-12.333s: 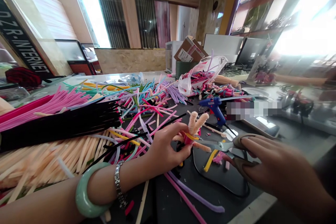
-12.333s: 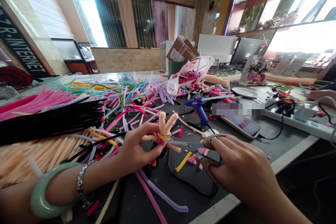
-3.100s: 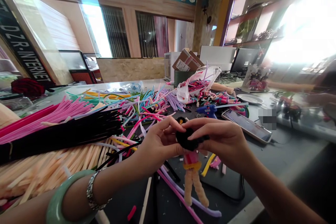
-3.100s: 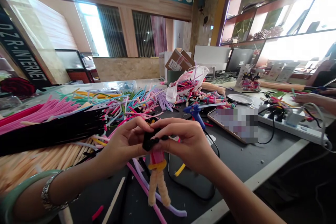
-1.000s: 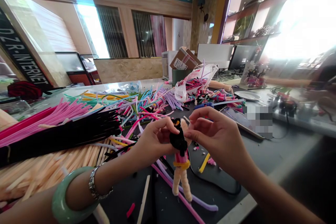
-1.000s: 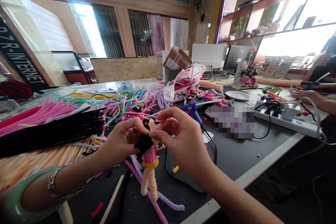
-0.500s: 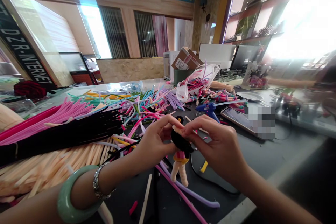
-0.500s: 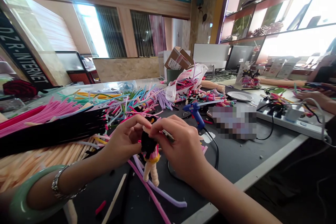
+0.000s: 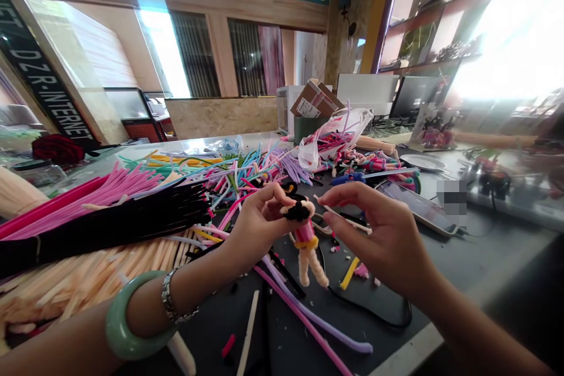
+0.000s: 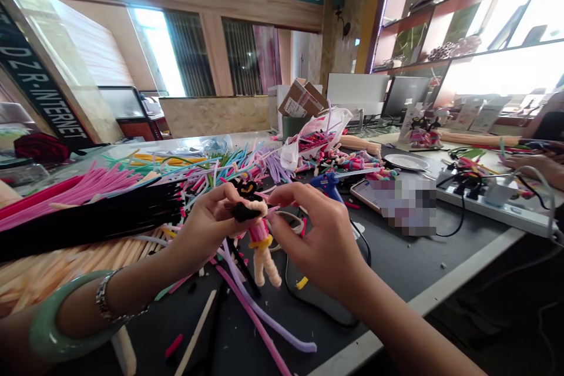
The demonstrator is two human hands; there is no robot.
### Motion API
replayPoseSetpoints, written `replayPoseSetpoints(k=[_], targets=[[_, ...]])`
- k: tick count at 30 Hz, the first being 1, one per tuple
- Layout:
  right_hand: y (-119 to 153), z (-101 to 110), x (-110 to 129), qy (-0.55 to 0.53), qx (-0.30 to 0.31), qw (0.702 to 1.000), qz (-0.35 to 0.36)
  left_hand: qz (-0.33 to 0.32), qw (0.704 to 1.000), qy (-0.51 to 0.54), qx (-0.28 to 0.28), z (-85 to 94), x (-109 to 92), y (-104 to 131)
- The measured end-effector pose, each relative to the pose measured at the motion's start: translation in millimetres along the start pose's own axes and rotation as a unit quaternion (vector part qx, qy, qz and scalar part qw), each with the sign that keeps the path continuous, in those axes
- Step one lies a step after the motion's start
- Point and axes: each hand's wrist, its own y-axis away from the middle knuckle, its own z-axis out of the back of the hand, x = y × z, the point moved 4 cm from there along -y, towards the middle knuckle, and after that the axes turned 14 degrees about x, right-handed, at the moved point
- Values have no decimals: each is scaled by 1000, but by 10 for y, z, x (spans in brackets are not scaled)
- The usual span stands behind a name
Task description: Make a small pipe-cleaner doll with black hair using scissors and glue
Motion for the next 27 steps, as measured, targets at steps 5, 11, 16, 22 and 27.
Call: replayPoseSetpoints(k=[5, 11, 16, 22, 27], targets=[[16, -82, 103, 94, 6, 995, 37, 8, 1000, 26, 0, 8, 56, 4], [-14, -174, 31, 119, 21, 987, 102, 9, 999, 38, 16, -31, 38, 4], [4, -222, -10, 143, 12, 975, 171, 16, 999, 37, 17, -44, 24, 10], [21, -241, 4, 134, -16, 977, 163, 51, 998, 22, 35, -96, 49, 44], [29, -277, 23, 131, -34, 975, 178, 69, 996, 23, 42, -146, 61, 73]])
